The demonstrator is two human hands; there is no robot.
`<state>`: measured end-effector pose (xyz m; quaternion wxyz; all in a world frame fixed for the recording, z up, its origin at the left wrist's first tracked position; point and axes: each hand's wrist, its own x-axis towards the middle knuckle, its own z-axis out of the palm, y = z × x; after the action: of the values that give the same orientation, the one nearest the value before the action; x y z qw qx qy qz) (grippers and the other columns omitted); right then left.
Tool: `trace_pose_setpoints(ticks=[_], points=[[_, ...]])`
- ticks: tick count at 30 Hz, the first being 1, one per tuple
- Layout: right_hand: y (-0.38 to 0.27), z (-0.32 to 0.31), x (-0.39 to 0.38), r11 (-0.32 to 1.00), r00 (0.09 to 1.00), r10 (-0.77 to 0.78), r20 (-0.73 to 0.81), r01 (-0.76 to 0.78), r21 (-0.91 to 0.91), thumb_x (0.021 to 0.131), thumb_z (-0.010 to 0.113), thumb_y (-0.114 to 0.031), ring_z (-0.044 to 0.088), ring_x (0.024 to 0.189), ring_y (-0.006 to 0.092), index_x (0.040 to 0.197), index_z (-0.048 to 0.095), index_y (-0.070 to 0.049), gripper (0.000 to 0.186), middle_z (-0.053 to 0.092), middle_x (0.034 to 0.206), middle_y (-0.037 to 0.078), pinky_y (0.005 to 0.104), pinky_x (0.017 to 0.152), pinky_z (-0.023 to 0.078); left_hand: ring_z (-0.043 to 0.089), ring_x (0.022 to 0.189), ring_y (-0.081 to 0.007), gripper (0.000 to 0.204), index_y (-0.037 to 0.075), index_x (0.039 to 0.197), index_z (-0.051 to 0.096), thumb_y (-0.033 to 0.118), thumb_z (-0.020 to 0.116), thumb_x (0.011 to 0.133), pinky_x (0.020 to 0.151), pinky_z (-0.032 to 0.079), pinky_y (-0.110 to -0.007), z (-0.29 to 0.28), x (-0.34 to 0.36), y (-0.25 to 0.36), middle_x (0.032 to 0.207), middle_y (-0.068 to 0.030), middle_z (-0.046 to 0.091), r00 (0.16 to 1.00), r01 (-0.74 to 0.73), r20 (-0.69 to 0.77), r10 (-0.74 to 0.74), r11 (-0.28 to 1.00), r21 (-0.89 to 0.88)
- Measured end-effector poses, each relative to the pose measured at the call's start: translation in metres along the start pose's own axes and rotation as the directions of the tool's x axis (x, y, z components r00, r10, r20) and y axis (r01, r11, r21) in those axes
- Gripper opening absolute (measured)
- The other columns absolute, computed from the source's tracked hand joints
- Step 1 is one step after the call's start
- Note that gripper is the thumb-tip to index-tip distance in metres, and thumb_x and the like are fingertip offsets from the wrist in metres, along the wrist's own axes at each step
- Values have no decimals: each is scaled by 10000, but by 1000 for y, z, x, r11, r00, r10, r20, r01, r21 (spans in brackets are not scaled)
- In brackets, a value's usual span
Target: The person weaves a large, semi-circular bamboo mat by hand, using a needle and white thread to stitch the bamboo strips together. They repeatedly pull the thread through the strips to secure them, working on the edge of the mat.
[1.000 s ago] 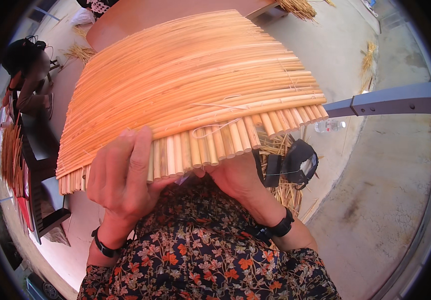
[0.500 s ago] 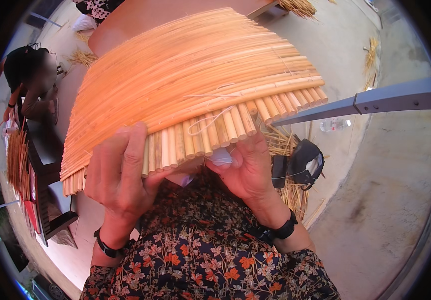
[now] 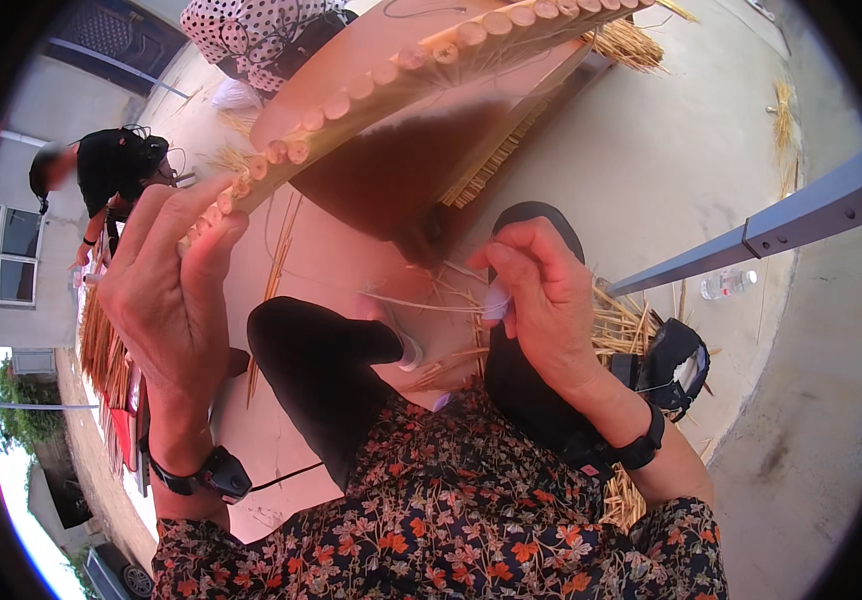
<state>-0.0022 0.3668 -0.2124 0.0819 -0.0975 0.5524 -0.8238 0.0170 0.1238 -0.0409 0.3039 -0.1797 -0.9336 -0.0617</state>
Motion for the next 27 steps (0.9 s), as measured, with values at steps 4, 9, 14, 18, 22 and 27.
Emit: trace_pose_setpoints(ticks=[4, 9, 14, 18, 22, 27], points=[[-39, 32, 30, 979, 990, -83, 118, 59, 193, 1039, 551, -81, 617, 729, 68, 1107, 589, -13, 103, 679, 990, 75, 196, 546, 485, 531, 703, -174, 334, -58, 950, 682, 263, 614, 1011, 642, 427, -287, -6, 37, -16, 771, -95, 582, 998, 50, -22, -53, 993, -108], [-69, 90, 81, 964, 959, -228, 168, 199, 176, 979, 647, -94, 534, 689, 25, 1013, 667, 9, 110, 648, 876, -1, 197, 580, 437, 526, 622, -184, 370, -52, 916, 710, 307, 667, 994, 602, 434, -296, -19, 63, -36, 714, -114, 616, 998, 42, -37, -45, 997, -66], [-67, 114, 110, 934, 961, -274, 45, 255, 250, 951, 681, -92, 479, 704, 1, 948, 697, 18, 111, 618, 769, -58, 196, 587, 384, 488, 630, -139, 393, -66, 907, 695, 311, 656, 1006, 594, 408, -292, -19, 82, -40, 703, -92, 593, 999, 28, -25, -29, 998, -49], [-61, 120, 120, 913, 939, -334, 84, 300, 275, 970, 677, -84, 443, 556, -25, 1100, 718, 8, 165, 606, 726, -71, 168, 490, 343, 452, 641, -109, 407, -78, 896, 680, 311, 649, 1013, 575, 377, -285, -11, 87, -45, 698, -69, 576, 993, 94, -48, -105, 974, -205], [-61, 125, 128, 884, 914, -400, 70, 364, 294, 979, 647, -51, 445, 580, -25, 1194, 707, 18, 234, 613, 747, -67, 160, 514, 358, 441, 640, -105, 406, -79, 893, 677, 308, 649, 1013, 570, 364, -273, -10, 94, -46, 691, -58, 550, 990, 127, -29, -136, 970, -207], [-67, 125, 126, 887, 899, -432, 72, 409, 215, 990, 614, -29, 466, 629, -17, 1224, 695, 31, 255, 620, 783, -61, 158, 568, 394, 445, 641, -106, 398, -74, 892, 675, 303, 645, 1014, 571, 364, -270, -9, 100, -46, 694, -58, 544, 993, 118, 3, -120, 973, -200]])
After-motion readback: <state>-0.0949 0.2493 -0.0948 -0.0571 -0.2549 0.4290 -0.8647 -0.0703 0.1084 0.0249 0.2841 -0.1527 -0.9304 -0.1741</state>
